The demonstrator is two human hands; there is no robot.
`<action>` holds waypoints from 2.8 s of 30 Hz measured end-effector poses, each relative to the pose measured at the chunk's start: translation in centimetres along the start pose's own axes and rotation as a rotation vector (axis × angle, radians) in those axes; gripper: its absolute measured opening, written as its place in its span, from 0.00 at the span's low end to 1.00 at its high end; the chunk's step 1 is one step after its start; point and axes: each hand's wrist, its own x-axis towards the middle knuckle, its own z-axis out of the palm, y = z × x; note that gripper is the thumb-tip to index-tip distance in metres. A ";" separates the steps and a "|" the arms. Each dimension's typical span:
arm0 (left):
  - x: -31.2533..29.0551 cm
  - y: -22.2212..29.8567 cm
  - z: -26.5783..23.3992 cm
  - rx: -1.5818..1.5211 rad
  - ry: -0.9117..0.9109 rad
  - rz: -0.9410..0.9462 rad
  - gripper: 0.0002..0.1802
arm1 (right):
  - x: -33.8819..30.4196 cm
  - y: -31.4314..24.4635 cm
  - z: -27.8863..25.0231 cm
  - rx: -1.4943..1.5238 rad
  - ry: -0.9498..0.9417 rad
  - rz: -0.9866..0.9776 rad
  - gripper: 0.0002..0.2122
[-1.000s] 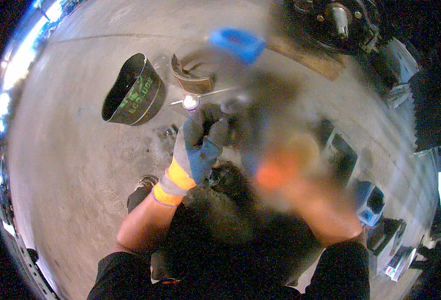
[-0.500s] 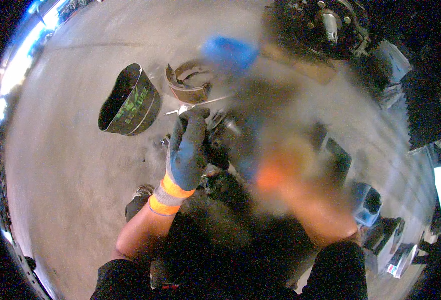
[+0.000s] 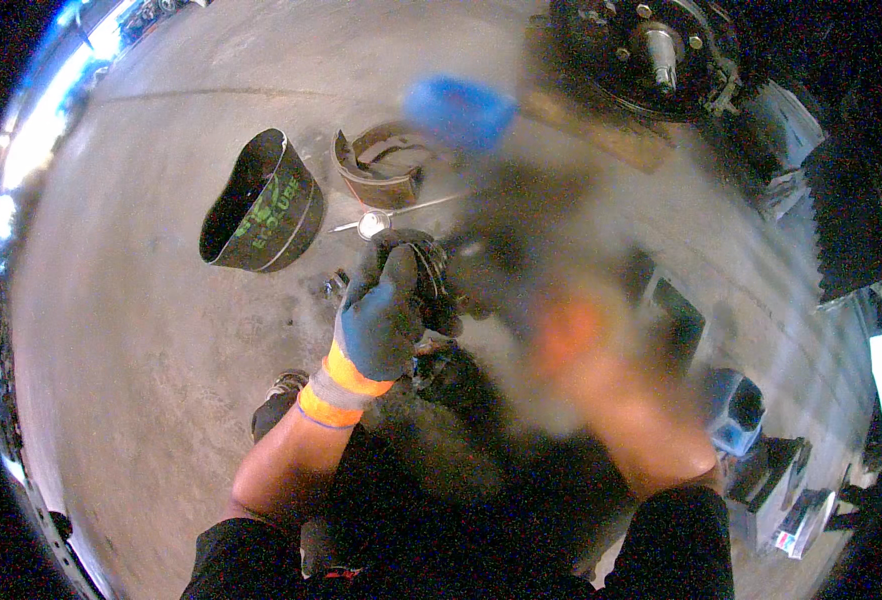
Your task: The person kneels on the floor and cleans a cylindrical metal vehicle part with a rag. They apply grease from a container to the part and then install it onto a wheel hub assembly.
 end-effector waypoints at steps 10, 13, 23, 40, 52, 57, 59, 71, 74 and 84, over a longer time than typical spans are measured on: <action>0.0 0.2 0.7 0.140 0.014 0.052 0.13 | 0.0 0.0 -0.1 -0.040 0.036 -0.157 0.20; -0.1 0.2 0.5 0.103 -0.053 0.086 0.12 | -0.1 0.2 0.2 -0.010 0.061 -0.194 0.19; -0.5 0.6 2.1 -0.035 0.023 -0.145 0.19 | 0.4 0.1 0.8 0.062 0.115 -0.176 0.16; -0.2 0.7 1.8 -0.062 0.133 -0.154 0.26 | -1.1 -0.8 0.6 -0.289 -0.086 -0.123 0.07; 0.2 -2.9 -0.3 0.617 0.036 0.565 0.15 | -1.6 1.1 0.9 -0.224 -0.120 -0.102 0.10; 0.3 -4.1 -0.9 0.606 -0.012 0.520 0.21 | -2.2 0.9 1.0 -0.423 -0.058 -0.242 0.11; 0.0 -3.5 -1.0 0.672 -0.059 0.471 0.24 | -2.5 0.6 0.8 -0.553 -0.038 -0.293 0.11; -0.4 -1.1 0.2 -0.885 -0.400 -0.484 0.25 | -2.4 -1.5 1.1 -0.377 0.107 -0.266 0.11; -0.3 -0.3 0.9 -0.777 -0.176 -0.462 0.21 | -1.5 0.5 -1.1 -0.601 0.125 -0.351 0.12; 1.8 5.1 -2.6 -0.283 0.305 0.154 0.20 | 3.5 2.6 -0.4 -0.825 0.229 -0.016 0.16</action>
